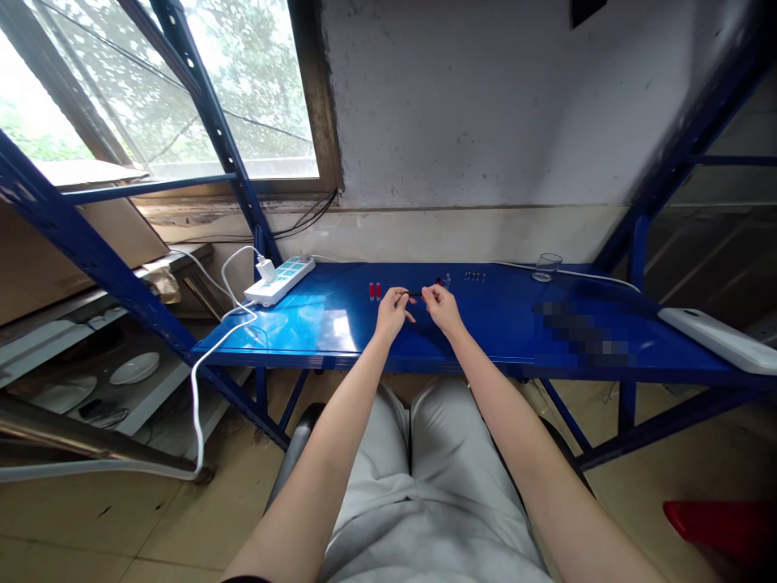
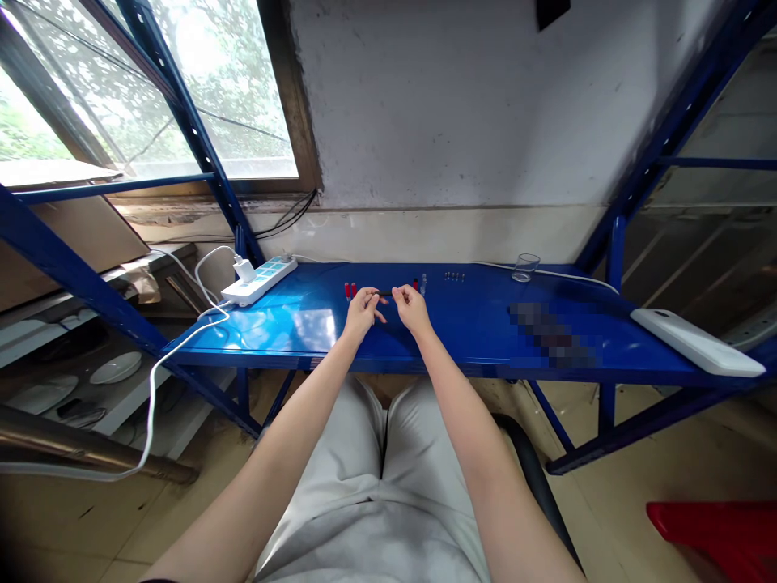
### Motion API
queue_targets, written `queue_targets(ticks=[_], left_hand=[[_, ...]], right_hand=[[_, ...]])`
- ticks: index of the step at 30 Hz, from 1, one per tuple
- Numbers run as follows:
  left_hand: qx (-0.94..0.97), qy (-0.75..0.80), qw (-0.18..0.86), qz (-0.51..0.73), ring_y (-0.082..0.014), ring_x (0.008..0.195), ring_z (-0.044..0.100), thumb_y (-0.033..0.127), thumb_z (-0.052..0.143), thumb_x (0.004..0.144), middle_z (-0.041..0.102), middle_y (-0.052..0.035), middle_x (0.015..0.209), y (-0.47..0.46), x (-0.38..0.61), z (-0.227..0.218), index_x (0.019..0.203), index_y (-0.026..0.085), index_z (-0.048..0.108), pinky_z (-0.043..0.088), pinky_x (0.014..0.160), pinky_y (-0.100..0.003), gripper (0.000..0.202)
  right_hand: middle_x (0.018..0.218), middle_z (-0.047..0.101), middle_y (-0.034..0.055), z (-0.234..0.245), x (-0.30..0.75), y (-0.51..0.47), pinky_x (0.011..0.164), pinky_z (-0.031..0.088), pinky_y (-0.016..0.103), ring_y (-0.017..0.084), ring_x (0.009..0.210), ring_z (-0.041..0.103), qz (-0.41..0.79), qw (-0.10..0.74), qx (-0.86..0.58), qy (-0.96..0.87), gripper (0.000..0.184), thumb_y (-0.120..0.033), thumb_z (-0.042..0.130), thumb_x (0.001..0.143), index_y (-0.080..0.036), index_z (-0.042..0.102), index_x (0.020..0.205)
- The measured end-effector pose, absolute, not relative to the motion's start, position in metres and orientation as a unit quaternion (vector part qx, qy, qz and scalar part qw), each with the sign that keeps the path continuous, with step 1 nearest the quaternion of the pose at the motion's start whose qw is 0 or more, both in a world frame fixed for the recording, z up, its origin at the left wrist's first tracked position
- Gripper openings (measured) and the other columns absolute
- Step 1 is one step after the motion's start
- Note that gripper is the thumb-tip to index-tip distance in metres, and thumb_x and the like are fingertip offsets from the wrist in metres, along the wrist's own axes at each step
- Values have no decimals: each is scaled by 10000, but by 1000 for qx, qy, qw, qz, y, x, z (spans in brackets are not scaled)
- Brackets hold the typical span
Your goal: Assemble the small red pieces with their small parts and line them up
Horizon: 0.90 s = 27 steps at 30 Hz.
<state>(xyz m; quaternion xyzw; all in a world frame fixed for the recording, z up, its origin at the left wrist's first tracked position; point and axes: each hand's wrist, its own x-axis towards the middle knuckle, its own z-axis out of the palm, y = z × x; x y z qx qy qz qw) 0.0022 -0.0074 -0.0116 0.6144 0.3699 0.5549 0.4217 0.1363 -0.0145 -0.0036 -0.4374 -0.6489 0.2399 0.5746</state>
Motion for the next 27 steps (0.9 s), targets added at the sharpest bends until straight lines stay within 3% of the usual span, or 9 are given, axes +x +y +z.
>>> queue_targets(ticks=[7, 14, 27], left_hand=[[563, 390, 426, 591, -38, 361, 495, 391, 301, 907, 606, -4, 722, -10, -6, -8, 776, 176, 409, 292, 340, -152, 273], [639, 369, 391, 551, -30, 370, 486, 453, 452, 845, 604, 2, 798, -14, 0, -8, 1024, 196, 470, 403, 396, -174, 313], [640, 414, 361, 538, -22, 334, 423, 385, 383, 881, 528, 41, 644, -19, 0, -5, 719, 179, 456, 344, 383, -172, 272]], right_hand=[[520, 376, -43, -5, 145, -14, 443, 282, 249, 95, 442, 335, 266, 607, -431, -612, 398, -596, 453, 795, -213, 458, 684], [523, 392, -39, -5, 144, -18, 453, 287, 241, 95, 456, 359, 263, 569, -433, -648, 413, -607, 462, 786, -207, 463, 682], [520, 410, -30, -6, 139, -17, 458, 282, 244, 98, 464, 362, 267, 561, -428, -656, 411, -593, 467, 790, -205, 459, 656]])
